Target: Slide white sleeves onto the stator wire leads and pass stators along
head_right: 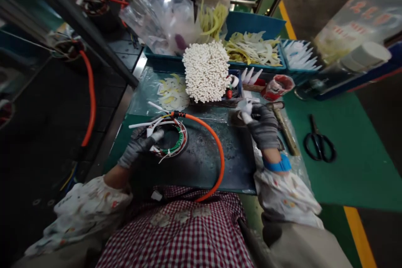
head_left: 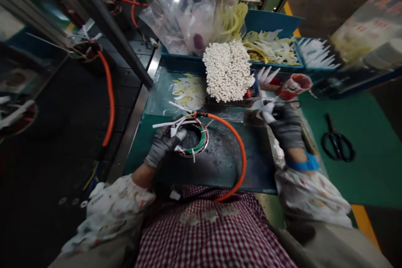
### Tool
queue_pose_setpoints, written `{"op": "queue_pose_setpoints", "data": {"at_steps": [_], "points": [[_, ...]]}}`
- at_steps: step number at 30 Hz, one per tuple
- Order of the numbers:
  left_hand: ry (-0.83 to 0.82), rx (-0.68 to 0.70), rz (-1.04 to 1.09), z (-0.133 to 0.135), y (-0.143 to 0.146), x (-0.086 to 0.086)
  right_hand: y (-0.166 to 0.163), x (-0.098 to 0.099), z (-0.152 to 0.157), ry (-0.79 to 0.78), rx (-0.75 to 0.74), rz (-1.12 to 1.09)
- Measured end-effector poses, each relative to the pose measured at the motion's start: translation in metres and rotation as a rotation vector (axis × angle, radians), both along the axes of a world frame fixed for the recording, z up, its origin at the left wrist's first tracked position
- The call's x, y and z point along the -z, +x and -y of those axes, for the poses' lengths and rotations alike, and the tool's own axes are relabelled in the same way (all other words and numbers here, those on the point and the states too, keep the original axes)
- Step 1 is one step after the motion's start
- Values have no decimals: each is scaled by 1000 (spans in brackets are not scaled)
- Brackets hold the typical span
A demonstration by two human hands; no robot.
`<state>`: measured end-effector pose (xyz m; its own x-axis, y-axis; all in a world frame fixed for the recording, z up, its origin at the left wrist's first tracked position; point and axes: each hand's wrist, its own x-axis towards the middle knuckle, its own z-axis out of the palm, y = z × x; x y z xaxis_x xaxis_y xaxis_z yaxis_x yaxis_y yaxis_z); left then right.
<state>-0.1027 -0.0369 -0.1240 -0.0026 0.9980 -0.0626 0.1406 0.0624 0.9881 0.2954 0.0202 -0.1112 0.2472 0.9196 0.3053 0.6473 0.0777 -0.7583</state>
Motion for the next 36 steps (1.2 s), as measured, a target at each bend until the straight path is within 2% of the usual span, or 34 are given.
{"op": "queue_pose_setpoints", "data": {"at_steps": [1,3,5,6,8,10,13,17,20,22,25,28,32,36], "points": [[21,-6,-24,-6,2,2,-6,-11,12,16,-16,-21],[99,14,-115,-16,1,8,-28,-31,44,48,-151,-78],[176,57,-202,-23,-2,11,-61,-41,80,20,-293,-164],[212,80,-232,-25,-3,12,-79,-40,97,-27,-411,-190],[286,113,-263,-20,-2,11,-112,-29,125,-58,-542,-170],[346,129,-273,-6,4,8,-132,-12,144,-25,-522,-119],[440,105,-333,26,13,1,-134,6,161,-45,-536,-98],[651,206,-432,57,12,-7,-115,0,170,-141,-640,-65],[731,247,-414,68,7,-9,-111,-11,169,-83,-674,6],[726,227,-459,73,6,-9,-115,-17,167,-48,-682,69],[731,229,-563,79,9,-10,-123,-24,162,-86,-653,79],[743,214,-572,79,11,-10,-127,-28,160,-101,-631,90],[715,188,-590,77,10,-4,-125,-26,160,-85,-623,168],[705,183,-611,76,11,-3,-123,-22,160,-78,-633,132]]}}
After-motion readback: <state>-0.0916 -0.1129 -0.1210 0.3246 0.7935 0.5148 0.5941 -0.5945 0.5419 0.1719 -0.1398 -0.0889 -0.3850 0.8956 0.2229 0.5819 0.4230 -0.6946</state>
